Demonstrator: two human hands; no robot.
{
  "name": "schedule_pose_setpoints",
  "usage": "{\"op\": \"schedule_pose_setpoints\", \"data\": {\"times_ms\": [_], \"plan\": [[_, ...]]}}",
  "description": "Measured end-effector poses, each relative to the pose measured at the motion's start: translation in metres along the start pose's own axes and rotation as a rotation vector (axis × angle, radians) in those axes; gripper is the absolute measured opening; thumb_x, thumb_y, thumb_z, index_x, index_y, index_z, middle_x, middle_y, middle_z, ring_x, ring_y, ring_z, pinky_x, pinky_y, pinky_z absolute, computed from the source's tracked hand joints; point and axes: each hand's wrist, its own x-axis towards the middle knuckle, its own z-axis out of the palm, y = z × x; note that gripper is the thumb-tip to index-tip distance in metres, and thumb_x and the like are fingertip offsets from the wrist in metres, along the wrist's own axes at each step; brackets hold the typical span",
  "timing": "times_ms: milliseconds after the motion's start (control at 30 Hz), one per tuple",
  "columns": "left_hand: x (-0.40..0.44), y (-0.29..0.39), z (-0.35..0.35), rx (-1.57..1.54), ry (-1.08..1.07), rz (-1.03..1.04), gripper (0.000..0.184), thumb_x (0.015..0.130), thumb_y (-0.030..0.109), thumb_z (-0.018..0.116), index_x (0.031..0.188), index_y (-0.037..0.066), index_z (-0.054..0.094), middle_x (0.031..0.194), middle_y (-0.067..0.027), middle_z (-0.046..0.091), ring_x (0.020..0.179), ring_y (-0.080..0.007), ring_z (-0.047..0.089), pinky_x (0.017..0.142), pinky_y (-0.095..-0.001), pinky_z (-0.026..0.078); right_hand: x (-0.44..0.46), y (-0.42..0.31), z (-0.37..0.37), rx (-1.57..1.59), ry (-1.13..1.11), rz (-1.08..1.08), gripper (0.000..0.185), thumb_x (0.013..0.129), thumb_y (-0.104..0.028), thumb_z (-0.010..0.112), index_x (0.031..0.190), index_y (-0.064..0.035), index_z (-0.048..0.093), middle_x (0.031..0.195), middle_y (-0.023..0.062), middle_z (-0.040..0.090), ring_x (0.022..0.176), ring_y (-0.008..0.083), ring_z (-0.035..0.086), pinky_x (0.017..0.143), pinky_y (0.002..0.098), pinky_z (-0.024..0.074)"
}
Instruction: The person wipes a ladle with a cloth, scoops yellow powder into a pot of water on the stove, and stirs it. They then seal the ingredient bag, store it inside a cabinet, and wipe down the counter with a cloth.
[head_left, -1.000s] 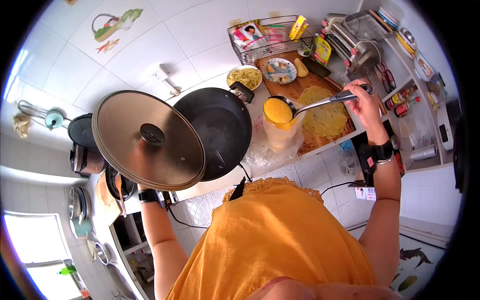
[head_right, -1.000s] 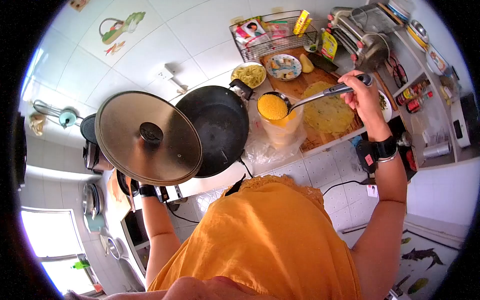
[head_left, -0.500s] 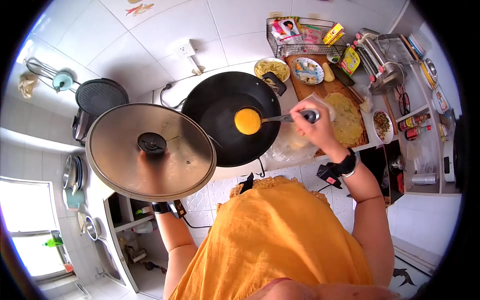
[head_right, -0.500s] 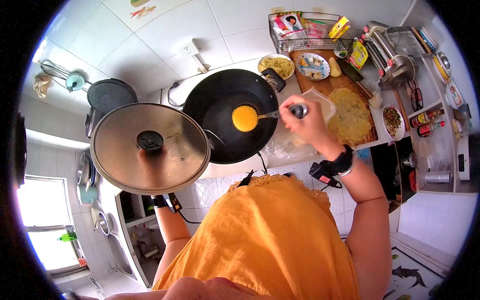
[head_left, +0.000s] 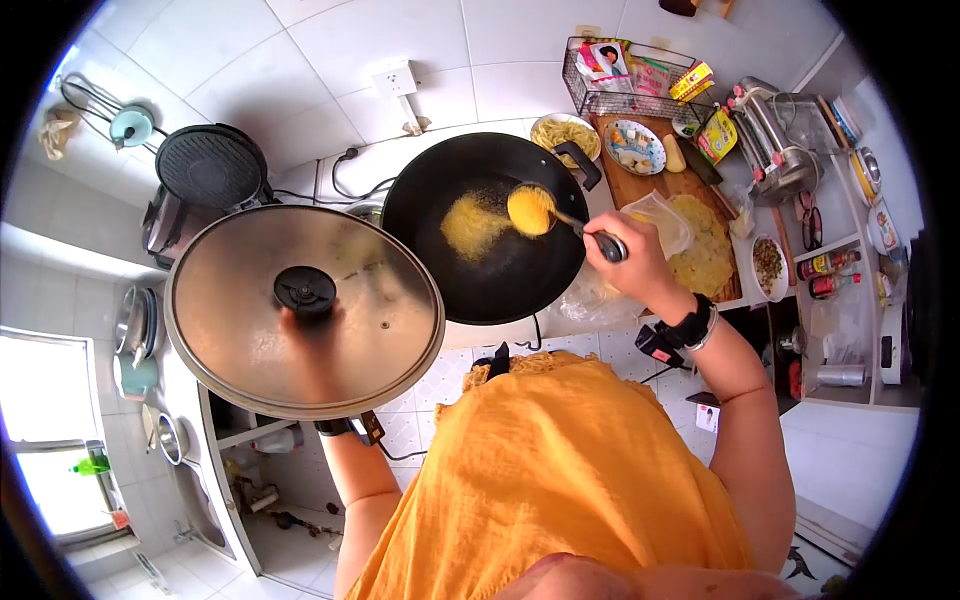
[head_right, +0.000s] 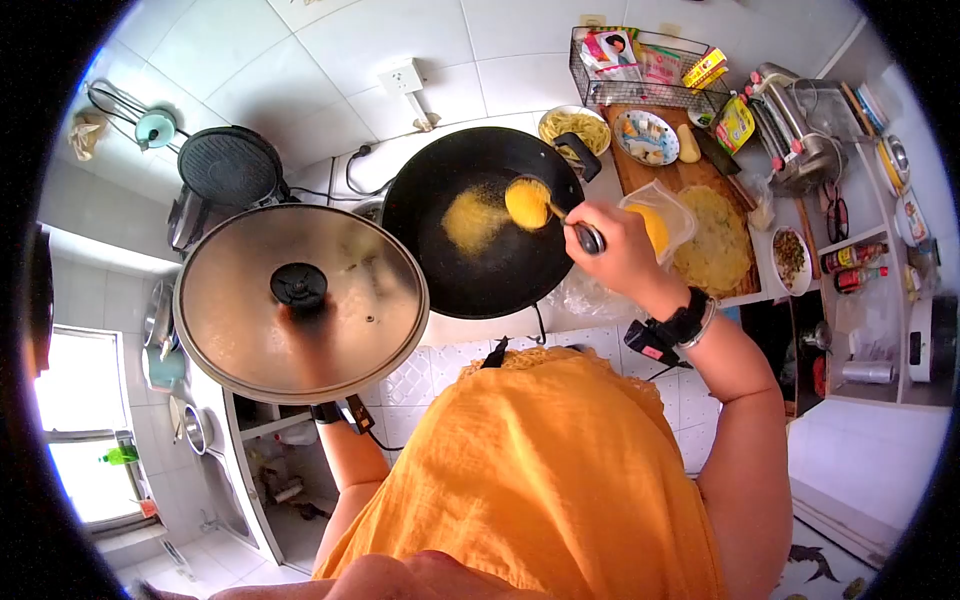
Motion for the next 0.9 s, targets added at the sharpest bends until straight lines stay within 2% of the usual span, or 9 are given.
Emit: {"op": "schedule_pose_setpoints", "data": {"times_ms": [100,200,267,300,367,600,767,833,900], "plan": [[0.008,-0.010,-0.002,-0.492,-0.138,-0.233,0.036,0.077,0.006,0.061,0.109,0.001,0.045,0.106,-0.0108,0.057,0.093,-0.0211,0.056,0.081,-0.0339,0.047,-0.006,-0.005,0.008,0.042,-0.044,0.038,0.011,0.072,-0.006,0.064,0.078,-0.0042,0.055,0.070,0.0111,0.058,0.062,0.0282,0.059,0.054,0.0324,0.0456],[0.016,0.033,-0.002,-0.526,-0.095,-0.297,0.044,0.069,0.008,0.072,0.107,0.001,0.052,0.092,-0.0094,0.063,0.078,-0.0189,0.060,0.073,-0.0299,0.049,-0.004,-0.005,0.025,0.033,0.001,-0.067,0.012,0.073,-0.006,0.063,0.081,-0.0061,0.054,0.070,0.0096,0.057,0.060,0.0278,0.057,0.053,0.0337,0.0446],[0.020,0.041,-0.003,0.111,-0.069,-0.035,0.041,0.073,0.004,0.069,0.109,0.001,0.050,0.101,-0.0090,0.061,0.090,-0.0192,0.058,0.077,-0.0318,0.047,-0.003,-0.002,0.025,-0.007,-0.001,-0.096,0.013,0.073,-0.006,0.063,0.081,-0.0066,0.053,0.070,0.0089,0.056,0.060,0.0278,0.057,0.052,0.0345,0.0445],[0.021,0.049,0.000,0.112,-0.071,-0.030,0.041,0.073,0.004,0.069,0.109,0.001,0.050,0.101,-0.0090,0.061,0.090,-0.0192,0.058,0.077,-0.0318,0.047,-0.003,-0.001,0.024,-0.051,-0.011,-0.128,0.013,0.073,-0.006,0.063,0.081,-0.0070,0.052,0.070,0.0082,0.055,0.059,0.0277,0.056,0.052,0.0353,0.0444],[0.023,0.055,0.004,0.002,-0.096,-0.058,0.040,0.074,0.007,0.067,0.110,0.001,0.050,0.101,-0.0088,0.061,0.090,-0.0194,0.058,0.077,-0.0321,0.047,-0.013,0.001,0.016,-0.098,-0.065,-0.169,0.016,0.071,-0.005,0.065,0.084,-0.0055,0.055,0.071,0.0089,0.055,0.061,0.0273,0.057,0.054,0.0343,0.0457],[0.049,0.038,0.044,-1.107,-0.150,-0.466,0.036,0.079,0.018,0.063,0.110,0.003,0.052,0.101,-0.0081,0.060,0.090,-0.0201,0.058,0.075,-0.0331,0.048,-0.024,0.004,0.009,-0.324,-0.311,-0.429,0.026,0.065,-0.004,0.064,0.089,-0.0037,0.057,0.081,0.0086,0.050,0.072,0.0228,0.055,0.056,0.0306,0.0472],[0.052,0.034,0.057,-1.214,-0.110,-0.511,0.036,0.082,0.026,0.060,0.110,0.004,0.053,0.100,-0.0076,0.059,0.089,-0.0205,0.057,0.073,-0.0338,0.049,-0.032,0.007,0.002,-0.436,-0.258,-0.551,0.013,0.070,-0.007,0.056,0.082,-0.0058,0.052,0.074,0.0052,0.042,0.070,0.0197,0.051,0.054,0.0293,0.0455],[0.050,0.036,0.061,-1.213,-0.102,-0.513,0.036,0.084,0.026,0.058,0.112,0.004,0.051,0.104,-0.0082,0.057,0.091,-0.0211,0.056,0.074,-0.0352,0.049,-0.036,0.010,0.003,-0.372,-0.230,-0.601,0.027,0.066,-0.005,0.063,0.092,-0.0023,0.057,0.078,0.0078,0.047,0.067,0.0234,0.052,0.055,0.0286,0.0452],[0.046,0.037,0.062,-1.202,-0.095,-0.537,0.036,0.087,0.019,0.054,0.118,0.004,0.045,0.113,-0.0103,0.051,0.097,-0.0224,0.053,0.075,-0.0390,0.050,-0.038,0.010,0.001,-0.273,-0.288,-0.449,0.025,0.068,-0.004,0.063,0.093,-0.0021,0.057,0.079,0.0076,0.050,0.068,0.0216,0.053,0.055,0.0275,0.0453]]}}
